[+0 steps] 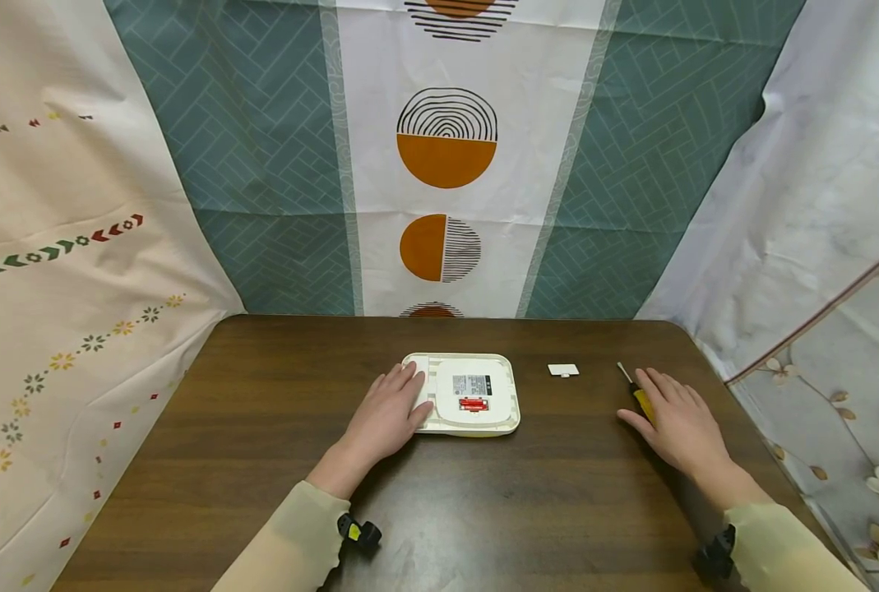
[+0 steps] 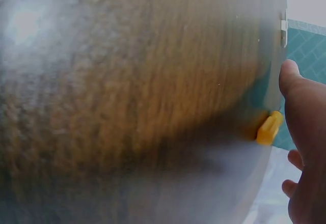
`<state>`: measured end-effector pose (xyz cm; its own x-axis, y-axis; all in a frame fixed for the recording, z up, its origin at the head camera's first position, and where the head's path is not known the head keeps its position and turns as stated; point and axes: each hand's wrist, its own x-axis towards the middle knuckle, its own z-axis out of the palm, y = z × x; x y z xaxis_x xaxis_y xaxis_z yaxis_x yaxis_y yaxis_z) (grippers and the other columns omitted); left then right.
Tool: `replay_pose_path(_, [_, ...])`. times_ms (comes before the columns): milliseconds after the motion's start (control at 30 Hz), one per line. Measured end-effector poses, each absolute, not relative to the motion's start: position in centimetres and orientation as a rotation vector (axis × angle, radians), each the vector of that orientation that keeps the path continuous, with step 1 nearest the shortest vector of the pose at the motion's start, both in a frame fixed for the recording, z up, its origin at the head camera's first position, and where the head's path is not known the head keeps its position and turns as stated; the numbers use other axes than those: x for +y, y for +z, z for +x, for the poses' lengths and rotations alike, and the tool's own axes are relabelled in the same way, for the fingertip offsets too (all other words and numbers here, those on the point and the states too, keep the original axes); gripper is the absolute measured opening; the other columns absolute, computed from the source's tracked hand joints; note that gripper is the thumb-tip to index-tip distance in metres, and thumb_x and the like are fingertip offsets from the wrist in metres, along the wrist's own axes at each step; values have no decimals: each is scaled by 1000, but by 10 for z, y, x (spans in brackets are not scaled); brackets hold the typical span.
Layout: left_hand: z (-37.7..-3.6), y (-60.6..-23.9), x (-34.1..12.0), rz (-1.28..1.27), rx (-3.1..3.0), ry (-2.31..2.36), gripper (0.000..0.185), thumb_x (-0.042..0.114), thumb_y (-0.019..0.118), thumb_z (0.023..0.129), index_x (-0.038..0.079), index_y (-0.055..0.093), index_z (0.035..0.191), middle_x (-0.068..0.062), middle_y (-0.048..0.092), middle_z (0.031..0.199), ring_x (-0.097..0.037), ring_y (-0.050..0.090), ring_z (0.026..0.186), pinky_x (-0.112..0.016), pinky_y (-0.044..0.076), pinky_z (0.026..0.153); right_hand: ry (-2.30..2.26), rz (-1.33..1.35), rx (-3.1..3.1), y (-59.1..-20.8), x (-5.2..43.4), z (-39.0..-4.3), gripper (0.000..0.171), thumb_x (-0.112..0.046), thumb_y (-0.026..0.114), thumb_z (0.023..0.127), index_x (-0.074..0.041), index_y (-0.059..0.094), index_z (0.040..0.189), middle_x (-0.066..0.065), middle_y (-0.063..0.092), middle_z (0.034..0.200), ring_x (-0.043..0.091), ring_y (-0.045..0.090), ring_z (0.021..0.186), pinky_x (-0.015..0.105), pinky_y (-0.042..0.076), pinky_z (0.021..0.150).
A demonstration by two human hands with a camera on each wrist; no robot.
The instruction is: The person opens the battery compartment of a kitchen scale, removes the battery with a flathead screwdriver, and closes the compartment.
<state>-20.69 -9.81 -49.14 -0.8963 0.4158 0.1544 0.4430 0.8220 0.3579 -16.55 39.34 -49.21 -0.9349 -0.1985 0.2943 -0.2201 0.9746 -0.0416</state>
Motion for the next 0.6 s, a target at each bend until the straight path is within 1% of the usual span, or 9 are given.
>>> replay_pose_path(233, [-207,-492,-98,-690,-2928,-601,63,38,67,112,-1,55,161,-22,42,172,-44,34,162,-61,27,131,121,274,-2784,-496,397,-163,78,-39,83,100,9,55,154,36,54,152,57,52,139,73,39,115])
replay_pose_path(400, [-207,-492,-99,-696,-2920,-606,63,37,67,112,-1,55,160,-23,43,171,-44,35,161,-61,28,130,146,261,-2741,-497,400,-164,63,-31,85,99,11,63,140,37,60,141,58,57,130,73,44,110])
replay_pose_path(600, [-207,-492,-98,-705,-2912,-603,62,36,67,112,-2,55,160,-24,44,170,-46,36,160,-62,29,130,160,217,-2763,-498,400,-165,50,-29,84,100,10,67,128,35,66,130,57,61,122,72,47,105])
